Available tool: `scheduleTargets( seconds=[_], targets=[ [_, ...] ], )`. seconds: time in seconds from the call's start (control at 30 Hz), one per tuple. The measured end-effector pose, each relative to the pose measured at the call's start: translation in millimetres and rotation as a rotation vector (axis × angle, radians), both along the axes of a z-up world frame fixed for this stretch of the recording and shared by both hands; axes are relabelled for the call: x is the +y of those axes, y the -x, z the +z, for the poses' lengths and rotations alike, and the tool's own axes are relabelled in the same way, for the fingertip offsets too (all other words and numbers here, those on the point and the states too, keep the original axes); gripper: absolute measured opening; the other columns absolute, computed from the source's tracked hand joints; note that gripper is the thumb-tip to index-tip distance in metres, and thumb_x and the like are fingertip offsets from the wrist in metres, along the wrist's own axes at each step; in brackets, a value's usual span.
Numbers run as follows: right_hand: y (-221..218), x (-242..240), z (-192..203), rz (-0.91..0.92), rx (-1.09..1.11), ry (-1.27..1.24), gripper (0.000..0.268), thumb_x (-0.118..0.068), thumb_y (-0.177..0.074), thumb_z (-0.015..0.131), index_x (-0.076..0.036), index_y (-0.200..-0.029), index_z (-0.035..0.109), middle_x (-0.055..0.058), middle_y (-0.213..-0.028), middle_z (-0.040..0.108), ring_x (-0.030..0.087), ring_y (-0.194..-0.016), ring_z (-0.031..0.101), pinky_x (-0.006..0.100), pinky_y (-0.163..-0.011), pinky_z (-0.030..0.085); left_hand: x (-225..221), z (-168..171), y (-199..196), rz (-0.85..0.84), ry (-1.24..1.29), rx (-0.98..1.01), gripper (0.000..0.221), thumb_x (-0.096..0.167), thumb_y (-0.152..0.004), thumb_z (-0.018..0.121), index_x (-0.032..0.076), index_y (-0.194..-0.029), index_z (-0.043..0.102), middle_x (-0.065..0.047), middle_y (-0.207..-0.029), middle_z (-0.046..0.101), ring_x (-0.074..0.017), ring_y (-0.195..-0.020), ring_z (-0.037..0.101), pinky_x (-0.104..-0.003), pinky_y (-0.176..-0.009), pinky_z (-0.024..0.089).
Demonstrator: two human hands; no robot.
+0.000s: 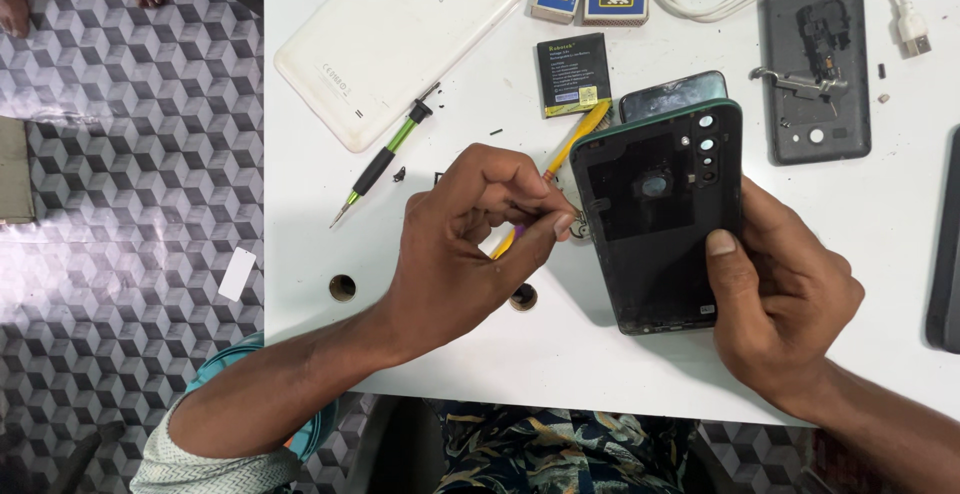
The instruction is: The person handles a disassembled smartphone, repeatedly peeling and repositioning a black adhesive film on the back cover. They also pick up and inspect a separate phone chassis and a battery, placing them back on the table.
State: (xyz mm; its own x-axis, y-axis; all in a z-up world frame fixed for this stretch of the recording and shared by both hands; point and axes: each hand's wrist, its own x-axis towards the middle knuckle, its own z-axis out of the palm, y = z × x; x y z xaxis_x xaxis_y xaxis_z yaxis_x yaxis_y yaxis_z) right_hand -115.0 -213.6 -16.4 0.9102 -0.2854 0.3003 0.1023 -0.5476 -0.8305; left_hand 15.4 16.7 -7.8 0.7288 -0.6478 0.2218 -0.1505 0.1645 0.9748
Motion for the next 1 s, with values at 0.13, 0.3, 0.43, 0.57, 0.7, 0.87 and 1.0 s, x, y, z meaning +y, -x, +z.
scheduleTargets(
  seconds=[0.13,0.3,0.43,0.57,0.7,0.87,1.0],
  targets=[
    [-0.1,2.6,1.4,-0.008,-0.018,0.011,0.041,0.003,-0.106,0.054,0.010,-0.146,0.053,0.020,-0.101,0.075,0.005,-0.060,0.064,0.017,-0.048,0.043,0.3,0.7,1.7,0.016,-0.033,0.023,0.028,-0.006,-0.103,0.068,0.003,-0.121,0.049,-0.010,-0.101,0.076,-0.0106,-0.100,0.074,-0.025,-0.084,0.062],
    [-1.7,7.8,4.6,-0.079,-0.040,0.075,0.037,0.006,-0.097,0.057,0.010,-0.134,0.057,0.019,-0.090,0.075,0.003,-0.050,0.055,0.020,-0.042,0.036,-1.1,-0.9,2.7,0.000,-0.001,0.131,0.026,-0.008,-0.104,0.068,0.004,-0.119,0.050,-0.010,-0.102,0.073,-0.0113,-0.101,0.073,-0.026,-0.086,0.062],
    [-3.8,10.5,8.1,-0.116,-0.053,0.176,0.036,0.007,-0.093,0.061,0.011,-0.129,0.064,0.008,-0.062,0.064,0.005,-0.046,0.048,0.025,-0.044,0.034,-3.6,-1.6,2.5,-0.008,0.006,0.184,0.027,-0.008,-0.103,0.067,0.004,-0.118,0.050,-0.009,-0.103,0.070,-0.0113,-0.101,0.073,-0.027,-0.088,0.063],
    [-5.0,7.9,11.2,-0.062,-0.095,0.205,0.036,0.005,-0.094,0.061,0.010,-0.129,0.063,0.011,-0.068,0.066,0.006,-0.049,0.052,0.026,-0.046,0.036,-4.3,-2.8,5.0,0.015,-0.038,0.157,0.029,-0.012,-0.101,0.067,0.003,-0.119,0.048,-0.011,-0.106,0.069,-0.0118,-0.103,0.071,-0.028,-0.090,0.062],
    [-6.7,5.6,13.5,-0.052,-0.079,0.200,0.036,0.006,-0.092,0.062,0.012,-0.127,0.064,0.010,-0.063,0.065,0.008,-0.047,0.053,0.027,-0.044,0.037,-2.7,-3.9,3.8,-0.019,-0.020,0.067,0.032,-0.016,-0.104,0.063,0.003,-0.122,0.045,-0.013,-0.111,0.068,-0.0112,-0.101,0.070,-0.028,-0.094,0.062],
    [-6.0,2.1,14.4,-0.008,-0.103,0.219,0.035,0.006,-0.096,0.062,0.009,-0.131,0.063,0.018,-0.079,0.070,0.013,-0.059,0.063,0.027,-0.051,0.046,-2.2,-5.9,5.1,-0.017,-0.045,0.014,0.031,-0.018,-0.104,0.062,0.002,-0.121,0.045,-0.016,-0.113,0.068,-0.0136,-0.103,0.070,-0.026,-0.090,0.063],
    [-5.8,0.5,14.1,0.016,-0.127,0.243,0.035,0.006,-0.097,0.062,0.008,-0.132,0.064,0.022,-0.089,0.072,0.019,-0.068,0.069,0.027,-0.055,0.052,-1.6,-5.3,7.3,-0.003,-0.064,-0.036,0.031,-0.020,-0.102,0.060,0.000,-0.120,0.045,-0.019,-0.117,0.067,-0.0167,-0.107,0.070,-0.029,-0.097,0.062]
  ],
)
